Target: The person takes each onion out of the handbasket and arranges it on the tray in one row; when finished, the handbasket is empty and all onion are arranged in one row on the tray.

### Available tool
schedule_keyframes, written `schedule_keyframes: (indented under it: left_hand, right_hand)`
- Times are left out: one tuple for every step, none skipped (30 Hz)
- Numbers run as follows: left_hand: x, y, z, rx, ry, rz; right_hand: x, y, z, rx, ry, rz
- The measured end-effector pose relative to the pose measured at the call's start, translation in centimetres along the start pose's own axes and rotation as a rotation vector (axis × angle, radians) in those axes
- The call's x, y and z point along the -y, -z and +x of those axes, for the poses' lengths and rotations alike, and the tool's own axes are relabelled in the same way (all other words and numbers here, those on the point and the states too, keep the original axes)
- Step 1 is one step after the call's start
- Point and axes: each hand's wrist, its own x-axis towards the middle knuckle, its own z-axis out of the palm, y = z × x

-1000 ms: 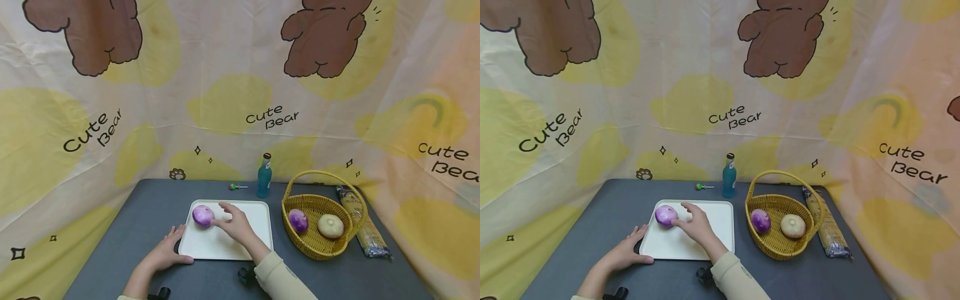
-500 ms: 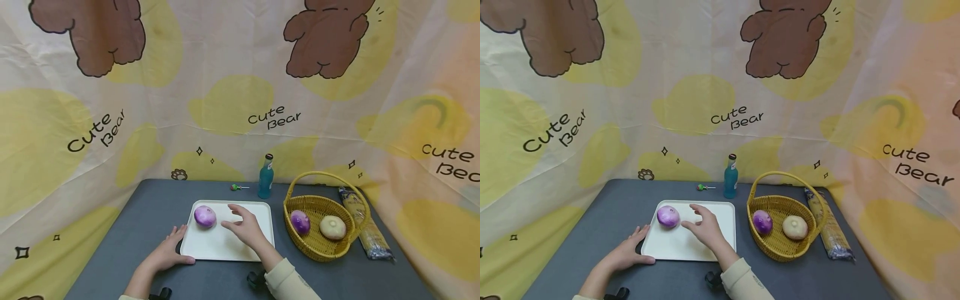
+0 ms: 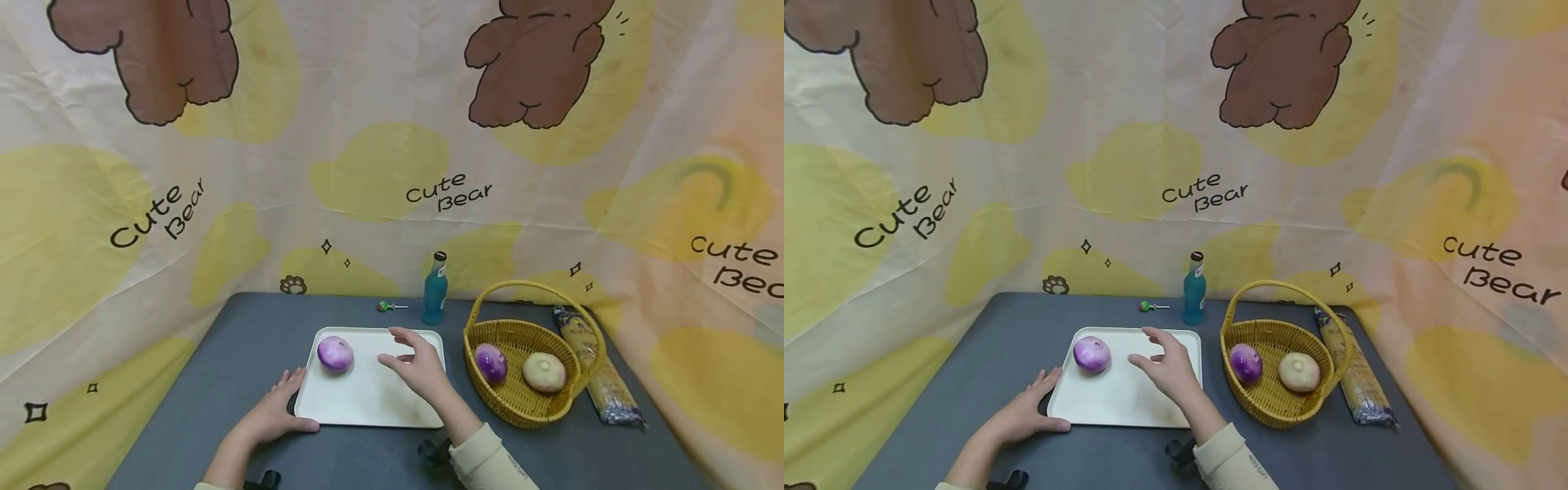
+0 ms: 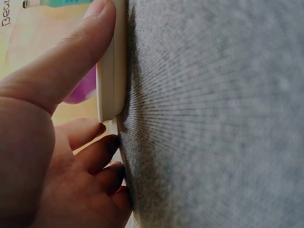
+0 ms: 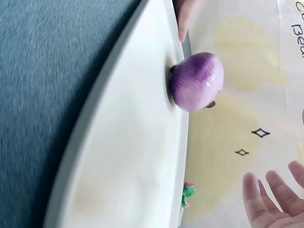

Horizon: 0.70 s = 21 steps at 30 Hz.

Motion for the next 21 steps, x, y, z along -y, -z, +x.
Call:
schedule_keyframes:
  left_hand:
    - [0.0,0.0,0.0,0.0,0.0,-0.002]
    - [0.0,0.0,0.0,-0.002,-0.004,-0.001]
    - [-0.1,0.1,-0.1,-0.001,-0.005,-0.001]
    - [-0.1,0.1,-0.1,-0.001,-0.006,-0.002]
    - [-0.1,0.0,-0.1,-0.001,-0.008,-0.002]
    - [0.0,0.0,-0.1,-0.001,-0.008,-0.002]
    - [0.0,0.0,-0.1,0.0,-0.009,-0.003]
    - [0.0,0.0,-0.1,0.001,-0.009,-0.004]
    - [0.0,0.0,0.0,0.002,-0.009,-0.004]
    - [0.1,0.0,0.0,0.003,-0.008,-0.005]
    - [0.1,0.0,0.0,0.004,-0.007,-0.004]
    - [0.1,0.0,0.0,0.006,-0.004,-0.005]
    - [0.2,0.0,0.1,0.008,-0.001,-0.006]
    - [0.2,0.0,0.1,0.008,0.003,-0.007]
    - [0.2,0.1,0.1,0.009,0.002,-0.007]
    - [0.2,0.1,0.2,0.008,0.002,-0.007]
    - [0.1,0.1,0.2,0.008,0.002,-0.007]
    - [0.2,0.1,0.2,0.008,0.003,-0.008]
    - [0.2,0.0,0.2,0.008,0.004,-0.005]
    - [0.3,0.0,0.2,0.007,0.004,-0.002]
    - [0.3,0.0,0.2,0.007,0.005,-0.001]
  right_hand:
    - [0.1,0.2,0.0,-0.003,0.0,-0.007]
    - [0.1,0.4,-0.1,-0.008,0.001,-0.015]
    - [0.1,0.6,-0.1,-0.011,0.009,-0.022]
    - [0.1,0.9,-0.2,-0.017,0.009,-0.032]
    - [0.2,1.1,-0.2,-0.023,0.007,-0.038]
    - [0.2,1.3,-0.3,-0.031,0.004,-0.045]
    - [0.2,1.5,-0.4,-0.036,0.0,-0.051]
    - [0.3,1.7,-0.4,-0.042,-0.003,-0.05]
    - [0.3,1.9,-0.5,-0.046,0.0,-0.046]
    - [0.4,2.1,-0.6,-0.052,-0.007,-0.044]
    - [0.4,2.2,-0.6,-0.055,-0.005,-0.04]
    - [0.4,2.4,-0.7,-0.058,-0.002,-0.038]
    - [0.4,2.6,-0.7,-0.06,0.002,-0.034]
    - [0.4,2.8,-0.8,-0.063,0.007,-0.03]
    - [0.4,3.0,-0.8,-0.066,0.019,-0.028]
    - [0.3,3.2,-0.8,-0.07,0.021,-0.025]
    - [0.3,3.4,-0.8,-0.075,0.025,-0.025]
    - [0.3,3.5,-0.8,-0.08,0.028,-0.027]
    - [0.3,3.7,-0.8,-0.087,0.029,-0.028]
    - [0.3,3.9,-0.9,-0.093,0.029,-0.033]
    - [0.4,4.1,-0.9,-0.099,0.028,-0.035]
